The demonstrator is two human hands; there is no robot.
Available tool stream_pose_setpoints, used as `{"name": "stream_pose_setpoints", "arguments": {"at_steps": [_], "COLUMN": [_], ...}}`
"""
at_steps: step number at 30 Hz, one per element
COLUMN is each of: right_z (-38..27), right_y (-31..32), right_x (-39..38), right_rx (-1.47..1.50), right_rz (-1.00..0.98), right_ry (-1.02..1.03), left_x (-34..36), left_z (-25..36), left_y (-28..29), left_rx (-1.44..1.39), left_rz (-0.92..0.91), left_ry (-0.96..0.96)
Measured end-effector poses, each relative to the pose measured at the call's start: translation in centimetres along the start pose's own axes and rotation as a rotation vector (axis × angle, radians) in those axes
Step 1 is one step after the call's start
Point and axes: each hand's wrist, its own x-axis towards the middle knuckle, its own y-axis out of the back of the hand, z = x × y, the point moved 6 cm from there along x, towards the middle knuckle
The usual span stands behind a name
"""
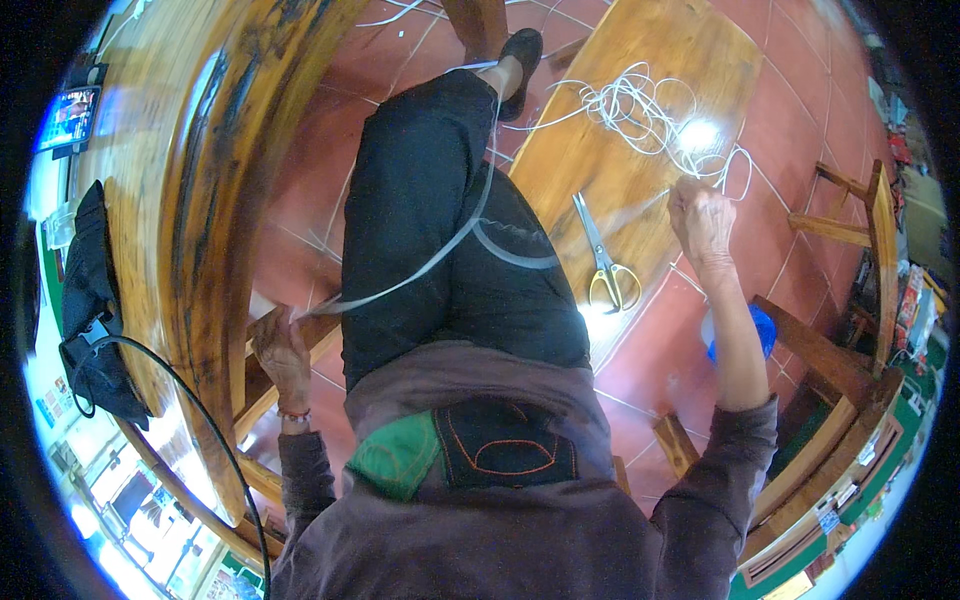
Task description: The person repeatedly measures and cuts lengths of white cable using scissors. They pull the cable taut, cut it, and then gather the cut pieces on the table.
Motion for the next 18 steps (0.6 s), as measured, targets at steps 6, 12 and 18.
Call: {"name": "stream_pose_setpoints", "arguments": {"at_steps": [6,12,18], "right_z": [-1.1,-3.0,-10.2], "right_y": [0.3,-2.4,0.8], "right_x": [-0.5,-1.3,0.9], "right_rx": [0.063,-0.001,-0.187], "right_rz": [-0.067,-0.219,-0.283], "right_ry": [0.039,0.112,0.126], "left_x": [7.0,9.5,10.7], "left_z": [14.7,22.7,22.8], "left_y": [8.5,7.3,6.5], "left_rx": [-0.277,-0.344,-0.419], "left_rz": [0.050,0.192,0.326], "left_ry": [-0.306,-0.572,-0.622]}}
